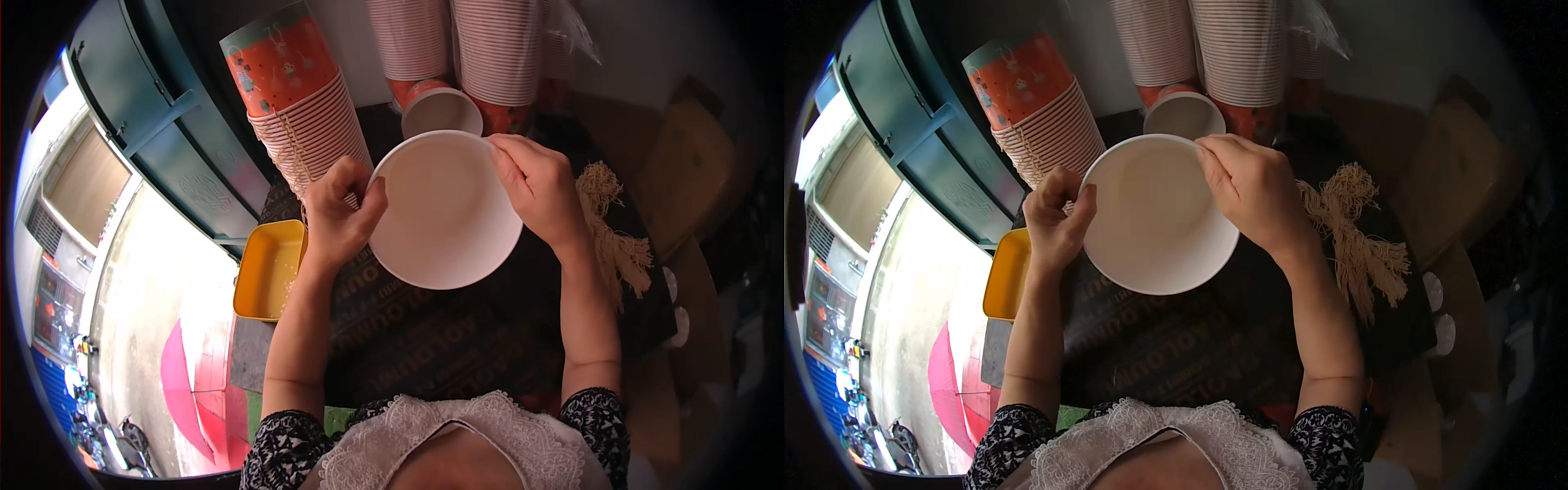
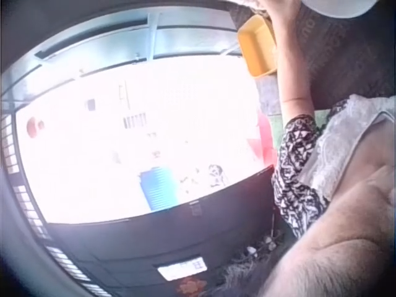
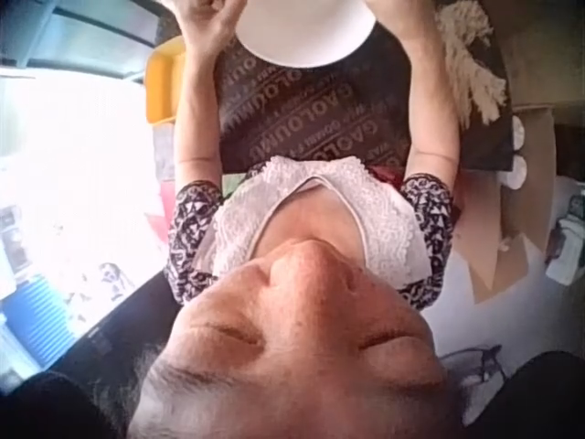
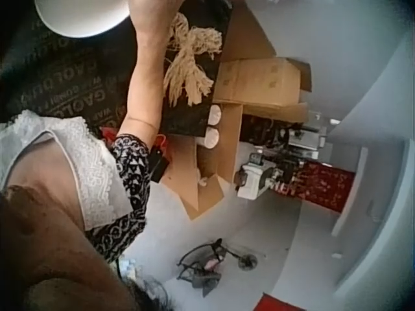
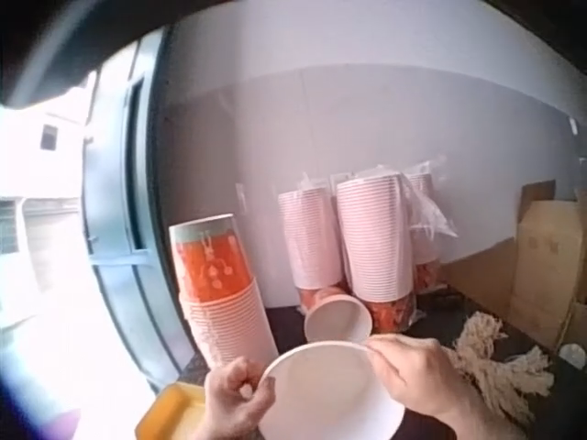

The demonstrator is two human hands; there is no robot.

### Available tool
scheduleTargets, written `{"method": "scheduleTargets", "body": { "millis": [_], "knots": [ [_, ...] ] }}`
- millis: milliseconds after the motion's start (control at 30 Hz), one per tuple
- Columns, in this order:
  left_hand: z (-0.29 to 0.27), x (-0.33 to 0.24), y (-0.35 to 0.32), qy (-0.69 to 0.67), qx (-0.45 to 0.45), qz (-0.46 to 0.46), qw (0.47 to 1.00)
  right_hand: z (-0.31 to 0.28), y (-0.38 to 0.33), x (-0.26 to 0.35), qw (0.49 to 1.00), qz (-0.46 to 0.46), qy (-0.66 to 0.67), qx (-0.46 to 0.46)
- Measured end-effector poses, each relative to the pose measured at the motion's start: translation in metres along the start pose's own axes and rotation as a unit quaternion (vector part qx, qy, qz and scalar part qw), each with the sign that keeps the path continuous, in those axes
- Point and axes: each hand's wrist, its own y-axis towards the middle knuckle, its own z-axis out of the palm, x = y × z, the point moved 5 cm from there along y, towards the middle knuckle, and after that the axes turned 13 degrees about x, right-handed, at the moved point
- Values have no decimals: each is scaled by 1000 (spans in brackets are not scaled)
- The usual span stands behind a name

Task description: Attaching elastic strings to paper buckets.

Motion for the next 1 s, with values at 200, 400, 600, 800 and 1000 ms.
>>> {"method": "scheduleTargets", "body": {
  "millis": [200, 400, 600, 800, 1000],
  "knots": [
    [-3, 3, -3, 29, -32, 8, 999, 5, -4, -17, 994, 50, 101, 16],
    [-9, 14, -6, -70, -66, -64, 993, 1, -9, -28, 938, 246, 228, 83],
    [-14, 25, -6, -149, -63, -105, 981, 1, -11, -36, 943, 226, 204, 136],
    [-11, 25, -5, -196, -5, -125, 973, 11, -9, -24, 947, 243, 150, 149],
    [-11, 14, 6, -113, 237, 45, 964, 42, -22, -65, 942, 250, 132, 181]
  ]
}}
